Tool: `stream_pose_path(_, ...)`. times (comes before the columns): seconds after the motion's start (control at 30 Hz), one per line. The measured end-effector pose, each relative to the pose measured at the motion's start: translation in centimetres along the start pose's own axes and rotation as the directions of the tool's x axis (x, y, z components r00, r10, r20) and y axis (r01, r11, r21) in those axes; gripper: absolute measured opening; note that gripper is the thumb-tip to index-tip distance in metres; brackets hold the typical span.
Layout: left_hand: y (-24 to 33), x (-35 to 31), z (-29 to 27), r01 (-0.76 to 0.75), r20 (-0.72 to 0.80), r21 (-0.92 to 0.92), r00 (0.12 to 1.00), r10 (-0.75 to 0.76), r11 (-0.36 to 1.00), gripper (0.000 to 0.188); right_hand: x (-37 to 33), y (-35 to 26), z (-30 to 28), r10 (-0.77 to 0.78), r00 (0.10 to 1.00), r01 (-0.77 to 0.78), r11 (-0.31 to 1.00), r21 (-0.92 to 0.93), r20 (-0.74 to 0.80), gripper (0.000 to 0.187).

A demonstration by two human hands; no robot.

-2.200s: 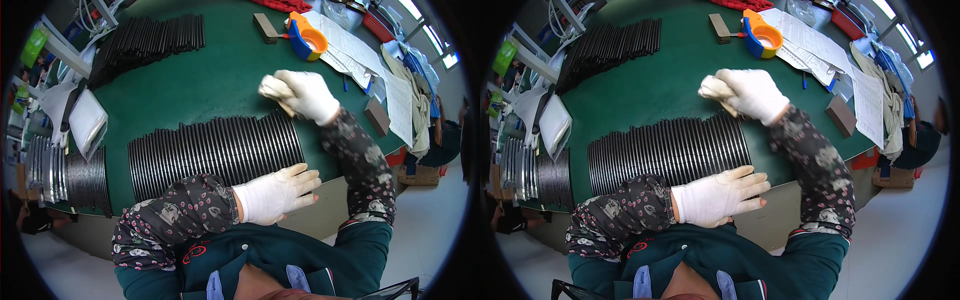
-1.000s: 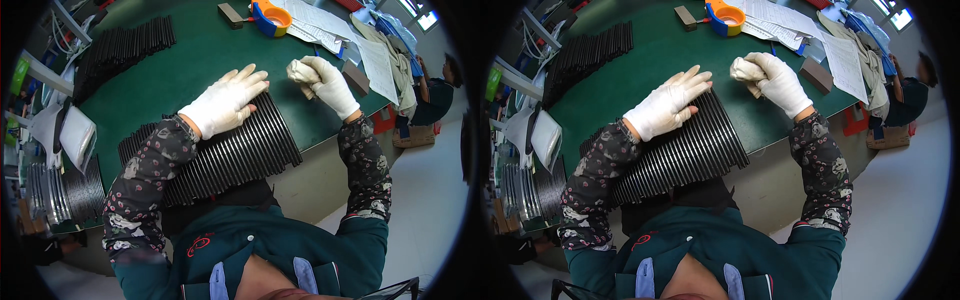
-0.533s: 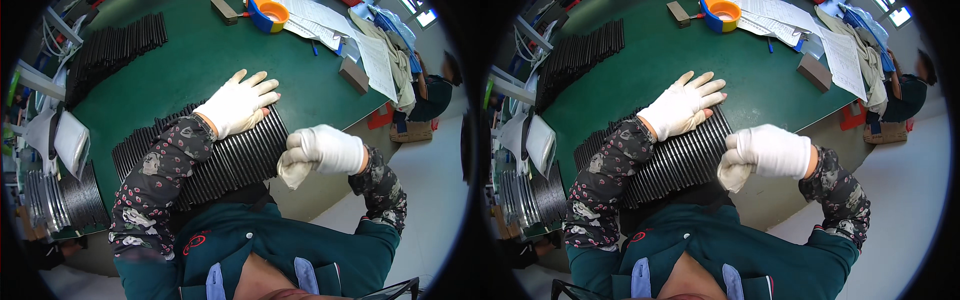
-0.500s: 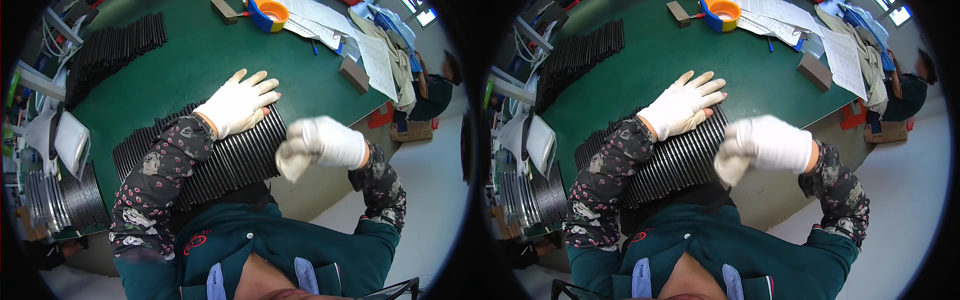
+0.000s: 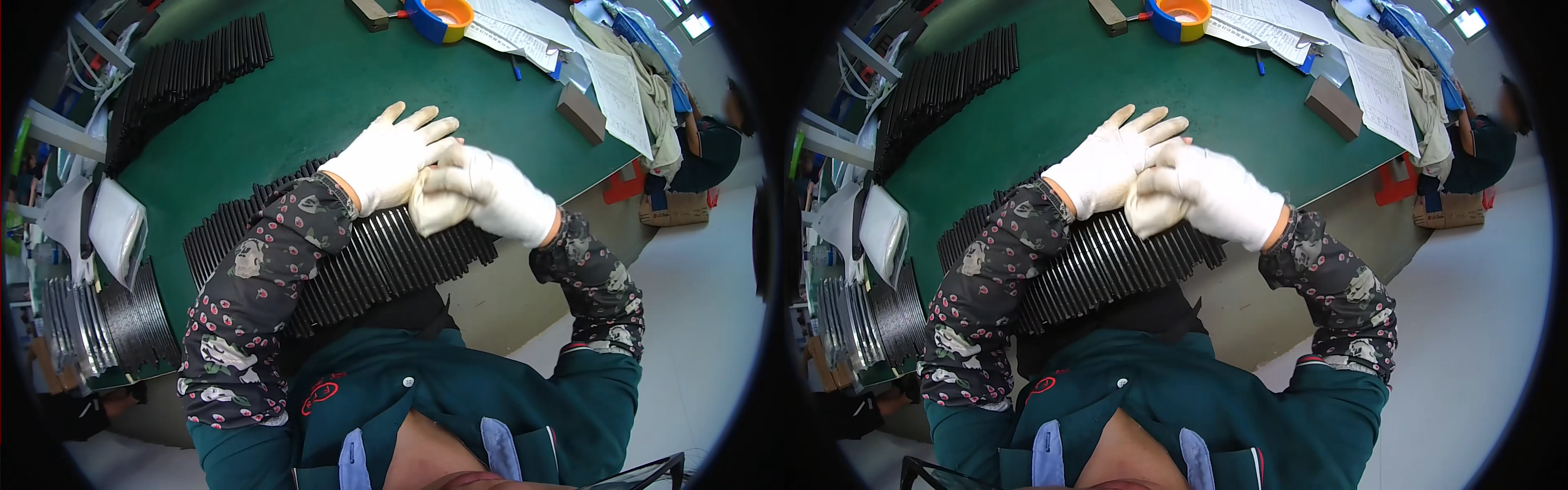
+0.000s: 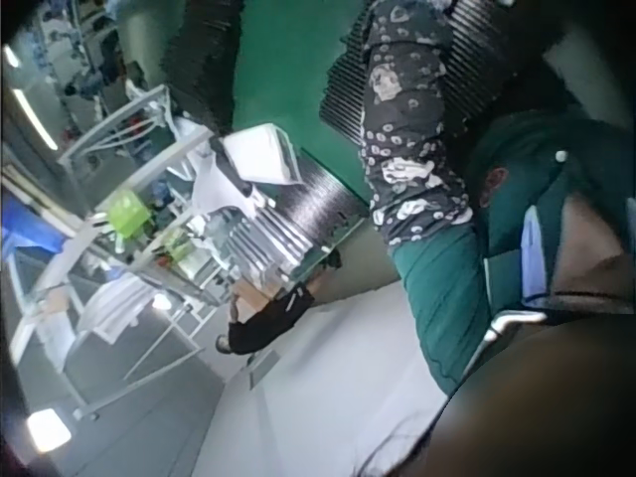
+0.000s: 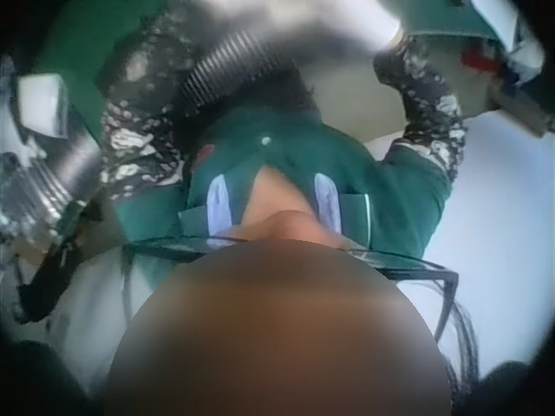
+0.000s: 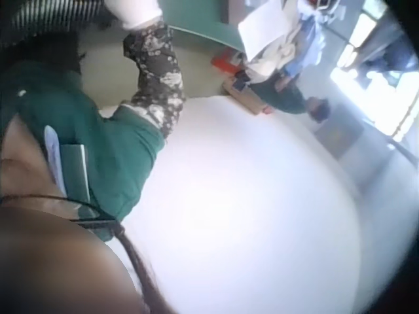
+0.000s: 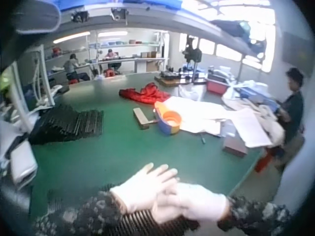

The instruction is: Wiping and cleaning individual black rods with a cloth at a factory workbench.

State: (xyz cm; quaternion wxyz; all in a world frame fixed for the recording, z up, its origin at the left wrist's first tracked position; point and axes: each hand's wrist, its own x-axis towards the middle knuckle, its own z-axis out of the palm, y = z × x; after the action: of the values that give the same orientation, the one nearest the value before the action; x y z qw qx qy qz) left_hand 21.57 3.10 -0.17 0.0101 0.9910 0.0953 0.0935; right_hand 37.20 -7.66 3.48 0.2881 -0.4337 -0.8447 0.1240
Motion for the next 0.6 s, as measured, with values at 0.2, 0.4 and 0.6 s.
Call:
stream_pose_path(0.2, 0.5, 1.0, 0.4, 0.017, -0.017, -0.038, 1.0, -0.017, 0.999, 0.048, -3.0, -2.0, -3.8, -0.047, 0.813, -0.098, 0.972, 0.215, 0.581, 0.034)
stream_pose_path(0.4, 0.6, 1.8, 0.6, 0.014, -0.002, 0.006, 1.0, -0.014, 1.0, 0.049, -1.7, -1.4, -0.9, -0.079, 0.971, 0.086, 0.996, -0.022, 0.224, 0.037)
stream_pose_path(0.6, 0.7, 2.1, 0.3, 0.044, 0.029, -0.036, 0.999, -0.043, 0.998, 0.049, -1.8, -2.0, -3.8, -0.033, 0.957, -0.029, 0.978, 0.208, 0.289, 0.034)
